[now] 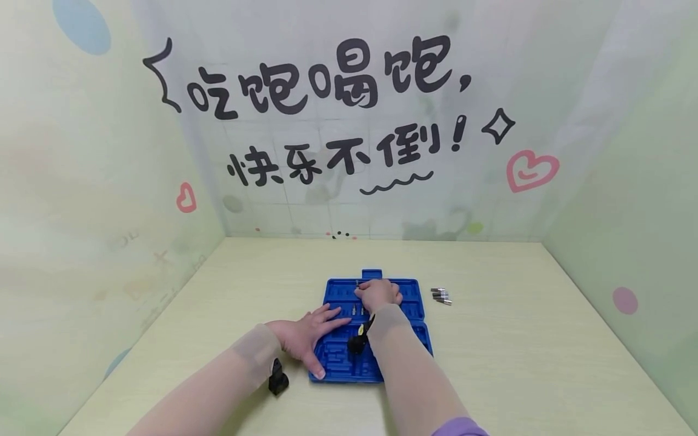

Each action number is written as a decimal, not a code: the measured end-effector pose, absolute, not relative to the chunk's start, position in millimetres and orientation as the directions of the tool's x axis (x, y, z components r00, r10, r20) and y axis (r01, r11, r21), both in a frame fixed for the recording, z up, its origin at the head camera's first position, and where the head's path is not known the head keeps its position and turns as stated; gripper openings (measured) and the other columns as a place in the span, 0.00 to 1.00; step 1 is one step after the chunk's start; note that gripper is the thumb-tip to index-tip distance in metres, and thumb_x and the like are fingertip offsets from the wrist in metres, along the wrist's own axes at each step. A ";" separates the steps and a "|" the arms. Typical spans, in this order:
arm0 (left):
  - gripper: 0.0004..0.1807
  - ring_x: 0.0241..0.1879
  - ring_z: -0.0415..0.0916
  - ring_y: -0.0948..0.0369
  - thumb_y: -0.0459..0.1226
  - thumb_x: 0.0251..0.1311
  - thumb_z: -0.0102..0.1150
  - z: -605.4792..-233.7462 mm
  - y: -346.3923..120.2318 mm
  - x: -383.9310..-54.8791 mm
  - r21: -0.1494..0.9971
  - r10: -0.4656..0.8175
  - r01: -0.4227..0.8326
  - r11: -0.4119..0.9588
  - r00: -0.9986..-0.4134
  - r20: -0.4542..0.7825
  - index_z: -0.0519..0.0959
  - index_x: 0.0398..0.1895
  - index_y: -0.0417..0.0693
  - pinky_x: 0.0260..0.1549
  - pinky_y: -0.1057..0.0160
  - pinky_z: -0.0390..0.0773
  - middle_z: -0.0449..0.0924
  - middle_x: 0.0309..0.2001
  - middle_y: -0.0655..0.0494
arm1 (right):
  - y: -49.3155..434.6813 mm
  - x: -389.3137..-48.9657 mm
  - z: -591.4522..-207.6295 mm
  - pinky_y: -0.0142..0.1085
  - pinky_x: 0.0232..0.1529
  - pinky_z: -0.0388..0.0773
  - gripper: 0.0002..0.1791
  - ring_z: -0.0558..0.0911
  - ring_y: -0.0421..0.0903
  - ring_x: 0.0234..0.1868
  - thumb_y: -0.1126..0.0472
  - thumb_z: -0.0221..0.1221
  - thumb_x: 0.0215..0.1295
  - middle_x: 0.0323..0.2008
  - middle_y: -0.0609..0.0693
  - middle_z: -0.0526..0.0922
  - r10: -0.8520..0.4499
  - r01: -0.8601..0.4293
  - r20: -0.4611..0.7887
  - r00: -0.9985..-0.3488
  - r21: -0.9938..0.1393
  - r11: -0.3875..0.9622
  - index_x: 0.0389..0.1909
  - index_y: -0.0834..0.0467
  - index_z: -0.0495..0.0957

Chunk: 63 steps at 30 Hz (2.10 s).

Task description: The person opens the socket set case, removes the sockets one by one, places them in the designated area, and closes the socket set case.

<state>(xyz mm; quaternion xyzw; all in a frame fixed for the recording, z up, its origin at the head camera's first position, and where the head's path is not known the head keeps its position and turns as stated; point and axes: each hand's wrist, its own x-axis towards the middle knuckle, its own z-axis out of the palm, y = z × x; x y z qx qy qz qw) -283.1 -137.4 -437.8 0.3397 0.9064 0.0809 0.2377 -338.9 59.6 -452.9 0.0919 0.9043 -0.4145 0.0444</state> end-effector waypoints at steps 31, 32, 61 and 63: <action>0.60 0.75 0.25 0.53 0.64 0.43 0.69 -440.4 -136.2 -284.3 0.316 0.652 0.570 0.759 -0.662 -0.370 0.43 0.77 0.71 0.68 0.40 0.40 0.34 0.77 0.57 | 129.4 -327.2 -444.7 0.51 0.57 0.71 0.19 0.75 0.56 0.57 0.56 0.57 0.70 0.56 0.60 0.78 -0.142 -0.059 -0.005 -0.990 -0.894 0.444 0.55 0.63 0.78; 0.60 0.75 0.25 0.53 0.64 0.42 0.69 -440.2 -136.1 -284.2 0.319 0.653 0.569 0.758 -0.662 -0.369 0.43 0.77 0.71 0.68 0.40 0.40 0.34 0.77 0.57 | 136.6 -326.7 -444.2 0.51 0.56 0.71 0.19 0.75 0.57 0.56 0.56 0.58 0.69 0.55 0.60 0.78 -0.146 -0.070 0.003 -0.989 -0.888 0.455 0.54 0.63 0.78; 0.61 0.75 0.25 0.54 0.63 0.42 0.70 -439.8 -137.0 -283.3 0.331 0.652 0.562 0.758 -0.664 -0.367 0.43 0.77 0.71 0.68 0.40 0.39 0.34 0.77 0.58 | 266.3 -316.5 -457.5 0.59 0.49 0.64 0.06 0.80 0.56 0.42 0.56 0.66 0.59 0.36 0.50 0.86 -0.228 -0.244 0.093 -0.969 -0.495 0.834 0.34 0.54 0.86; 0.61 0.75 0.25 0.54 0.63 0.42 0.70 -439.8 -136.9 -283.4 0.332 0.651 0.560 0.759 -0.665 -0.367 0.43 0.77 0.71 0.68 0.40 0.39 0.34 0.77 0.58 | 266.1 -317.7 -459.3 0.59 0.48 0.64 0.06 0.80 0.56 0.42 0.57 0.66 0.58 0.35 0.49 0.86 -0.233 -0.257 0.110 -0.966 -0.473 0.843 0.34 0.54 0.86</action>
